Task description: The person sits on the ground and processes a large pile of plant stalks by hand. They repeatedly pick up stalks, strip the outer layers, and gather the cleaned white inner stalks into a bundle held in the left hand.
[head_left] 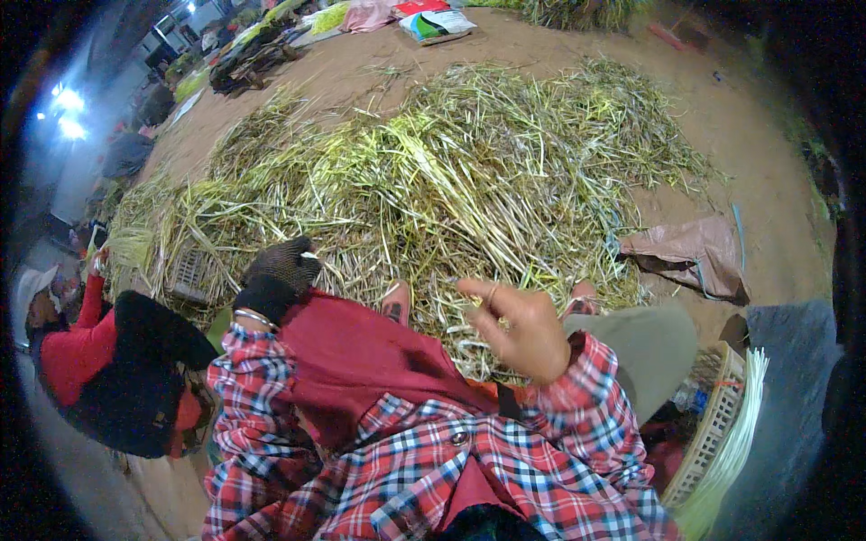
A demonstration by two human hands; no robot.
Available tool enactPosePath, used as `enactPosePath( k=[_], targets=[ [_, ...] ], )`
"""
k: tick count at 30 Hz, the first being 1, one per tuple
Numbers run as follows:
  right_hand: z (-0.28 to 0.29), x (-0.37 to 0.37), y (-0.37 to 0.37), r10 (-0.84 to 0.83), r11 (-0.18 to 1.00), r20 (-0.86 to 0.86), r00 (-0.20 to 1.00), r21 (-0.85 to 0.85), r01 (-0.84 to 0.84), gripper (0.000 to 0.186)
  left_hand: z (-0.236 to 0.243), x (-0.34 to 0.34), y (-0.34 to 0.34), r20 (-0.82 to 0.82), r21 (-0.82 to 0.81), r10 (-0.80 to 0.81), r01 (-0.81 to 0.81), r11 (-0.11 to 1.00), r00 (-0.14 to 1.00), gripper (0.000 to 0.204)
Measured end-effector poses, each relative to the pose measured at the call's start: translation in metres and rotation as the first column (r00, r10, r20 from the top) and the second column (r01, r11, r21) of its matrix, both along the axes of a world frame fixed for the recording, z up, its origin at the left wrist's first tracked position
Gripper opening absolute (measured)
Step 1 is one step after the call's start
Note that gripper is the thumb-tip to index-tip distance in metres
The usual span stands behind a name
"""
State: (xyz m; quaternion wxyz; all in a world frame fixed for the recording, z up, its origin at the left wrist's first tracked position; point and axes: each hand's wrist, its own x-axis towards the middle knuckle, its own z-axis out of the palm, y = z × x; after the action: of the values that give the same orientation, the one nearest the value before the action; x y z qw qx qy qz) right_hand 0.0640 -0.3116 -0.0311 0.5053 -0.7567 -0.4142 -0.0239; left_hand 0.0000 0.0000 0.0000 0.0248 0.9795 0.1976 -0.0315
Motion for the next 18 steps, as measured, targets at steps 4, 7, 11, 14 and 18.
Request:
enactPosePath(
  k=[4,7,11,14,18],
  targets=[
    [-0.077,0.066,0.04,-0.122,0.976,-0.564,0.817,0.082,0.203,0.018,-0.034,0.044,-0.019,0.384,-0.468,-0.055,0.246,0.849,0.922,0.028],
    [-0.13,0.114,0.073,-0.235,0.938,-0.683,0.692,0.028,0.346,0.018,-0.088,0.065,-0.053,0.147,-0.761,0.039,0.087,0.643,0.988,0.027],
    [-0.19,0.172,0.098,-0.292,0.911,-0.663,0.689,0.026,0.411,0.015,-0.137,0.057,-0.077,0.042,-0.76,-0.117,0.108,0.641,0.992,0.036],
    [-0.23,0.209,0.121,-0.507,0.862,-0.286,0.813,-0.173,0.476,0.017,-0.153,0.063,-0.079,-0.091,-0.564,-0.146,0.07,0.823,0.985,0.043],
    [-0.265,0.219,0.142,-0.62,0.602,-0.119,0.776,-0.707,0.372,0.03,-0.169,0.077,-0.069,0.025,-0.645,-0.177,0.151,0.749,0.984,0.042]
  ],
)
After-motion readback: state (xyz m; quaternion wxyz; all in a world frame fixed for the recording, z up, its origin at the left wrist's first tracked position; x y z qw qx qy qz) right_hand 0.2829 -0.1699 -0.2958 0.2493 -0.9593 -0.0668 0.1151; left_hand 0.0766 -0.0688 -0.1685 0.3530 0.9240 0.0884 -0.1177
